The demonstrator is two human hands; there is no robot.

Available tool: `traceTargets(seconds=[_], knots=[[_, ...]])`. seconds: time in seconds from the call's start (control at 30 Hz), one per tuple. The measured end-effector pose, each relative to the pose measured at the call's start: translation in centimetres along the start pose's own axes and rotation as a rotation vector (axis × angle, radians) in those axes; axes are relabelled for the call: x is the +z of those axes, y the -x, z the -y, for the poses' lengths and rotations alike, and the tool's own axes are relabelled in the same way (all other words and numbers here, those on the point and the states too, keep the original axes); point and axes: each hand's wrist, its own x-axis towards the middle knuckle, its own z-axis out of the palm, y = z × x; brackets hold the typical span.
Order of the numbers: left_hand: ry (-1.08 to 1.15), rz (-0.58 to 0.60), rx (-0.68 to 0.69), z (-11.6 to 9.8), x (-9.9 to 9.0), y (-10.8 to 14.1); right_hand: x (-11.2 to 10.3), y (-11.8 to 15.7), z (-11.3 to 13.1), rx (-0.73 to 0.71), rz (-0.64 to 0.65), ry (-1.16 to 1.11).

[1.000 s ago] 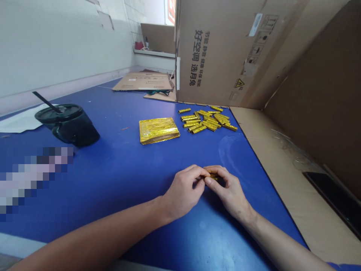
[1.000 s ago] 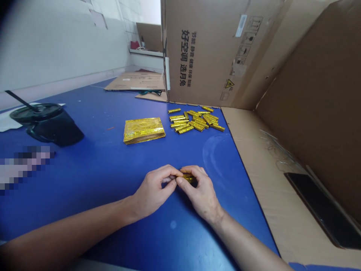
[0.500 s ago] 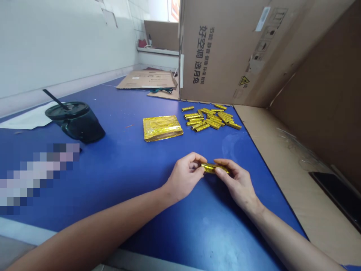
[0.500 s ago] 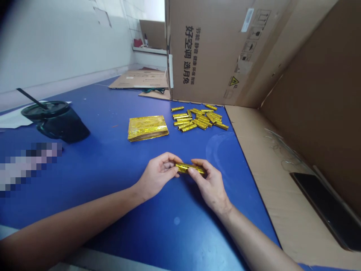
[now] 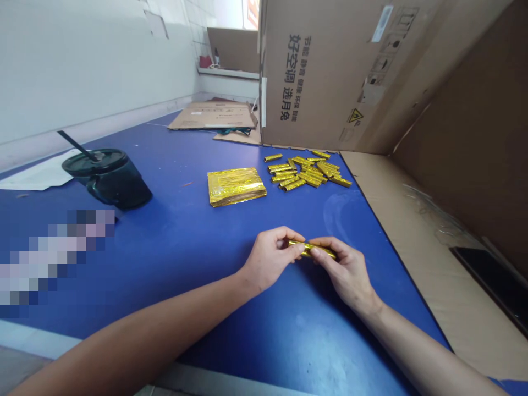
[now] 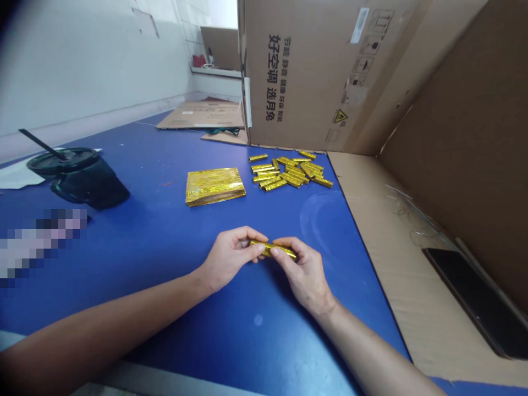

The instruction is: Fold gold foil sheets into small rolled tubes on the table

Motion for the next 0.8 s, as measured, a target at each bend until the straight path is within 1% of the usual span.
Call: traceTargets(seconds=[0.13,0.3,0.43,0.8], knots=[[0.011,-0.034,-0.023,-0.16,-0.07,-0.20,-0.05,-0.08,-0.14,0.002,-0.049,-0.019],[0.007,-0.049,-0.044,-0.24,0.04,-0.24,-0.05,-0.16,-0.08,-0.017,-0.050,0.010],[0.039,-0.041,-0.064,-0.21,0.03,-0.18,-0.11,-0.12,-0.18,0.012,-0.033,-0.021],[0.114,-0.094,-0.121,-0.28,0.06,-0.29,-0.01,-0.26,-0.05,0.062,-0.036,-0.062]])
